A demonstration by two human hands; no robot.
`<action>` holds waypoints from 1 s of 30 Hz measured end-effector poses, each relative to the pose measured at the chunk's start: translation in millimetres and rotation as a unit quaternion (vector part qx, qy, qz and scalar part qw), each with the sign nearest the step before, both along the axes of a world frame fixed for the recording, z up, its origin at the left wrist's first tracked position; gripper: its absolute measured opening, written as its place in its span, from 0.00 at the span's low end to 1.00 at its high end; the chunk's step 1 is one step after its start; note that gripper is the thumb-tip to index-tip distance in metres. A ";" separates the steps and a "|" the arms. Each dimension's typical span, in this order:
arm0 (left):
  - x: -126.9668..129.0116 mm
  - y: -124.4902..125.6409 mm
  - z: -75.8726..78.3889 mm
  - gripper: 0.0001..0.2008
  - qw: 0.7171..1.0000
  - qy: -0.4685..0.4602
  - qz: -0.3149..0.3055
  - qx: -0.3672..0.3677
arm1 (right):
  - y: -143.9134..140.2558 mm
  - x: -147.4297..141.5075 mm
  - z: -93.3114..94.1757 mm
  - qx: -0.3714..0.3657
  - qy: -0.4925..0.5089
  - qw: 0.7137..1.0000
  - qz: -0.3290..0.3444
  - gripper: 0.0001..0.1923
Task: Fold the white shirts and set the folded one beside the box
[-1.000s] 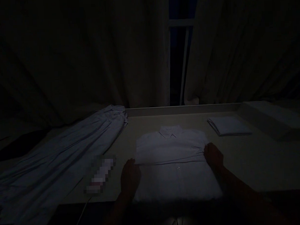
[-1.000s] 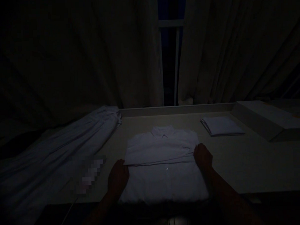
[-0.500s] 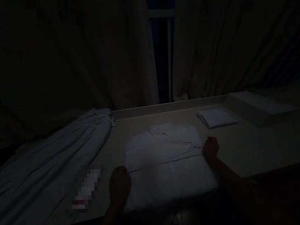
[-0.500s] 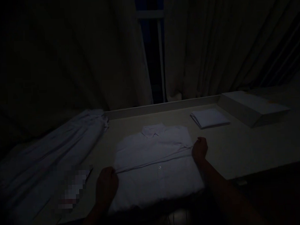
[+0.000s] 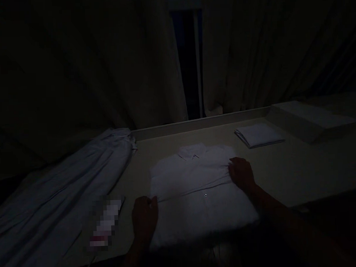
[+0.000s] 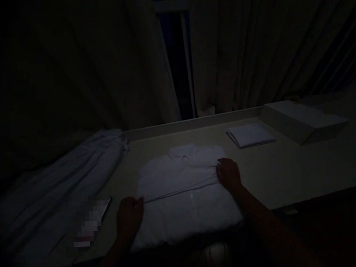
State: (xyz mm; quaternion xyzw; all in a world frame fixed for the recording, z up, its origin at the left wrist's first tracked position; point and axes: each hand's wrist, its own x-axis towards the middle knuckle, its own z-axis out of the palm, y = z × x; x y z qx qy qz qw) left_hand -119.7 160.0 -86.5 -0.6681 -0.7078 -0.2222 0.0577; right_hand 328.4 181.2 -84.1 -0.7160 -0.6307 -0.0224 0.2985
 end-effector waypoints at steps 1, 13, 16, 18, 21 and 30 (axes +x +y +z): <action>1.6 -1.1 1.4 0.15 1.000 0.002 0.002 0.003 | -0.4 -2.5 0.2 -0.025 -0.033 0.998 0.044 0.16; 4.9 -8.9 6.0 0.11 0.999 -0.027 -0.007 0.020 | 13.1 -19.8 3.3 -0.105 -0.165 0.979 0.050 0.11; 4.1 -8.9 6.4 0.12 0.999 -0.031 0.017 0.011 | 33.1 -76.4 21.6 -0.076 -0.125 0.985 0.091 0.15; 3.6 -9.1 7.2 0.13 0.998 -0.040 0.040 0.006 | 50.9 -131.4 36.5 -0.095 -0.085 0.981 0.148 0.16; 2.5 -9.2 7.3 0.14 0.997 -0.055 0.056 0.007 | 81.8 -218.7 56.4 -0.170 -0.023 0.952 0.252 0.19; -2.6 -9.6 -4.3 0.07 0.992 -0.110 0.056 0.036 | 163.5 -354.0 60.9 -0.291 -0.045 0.921 0.257 0.25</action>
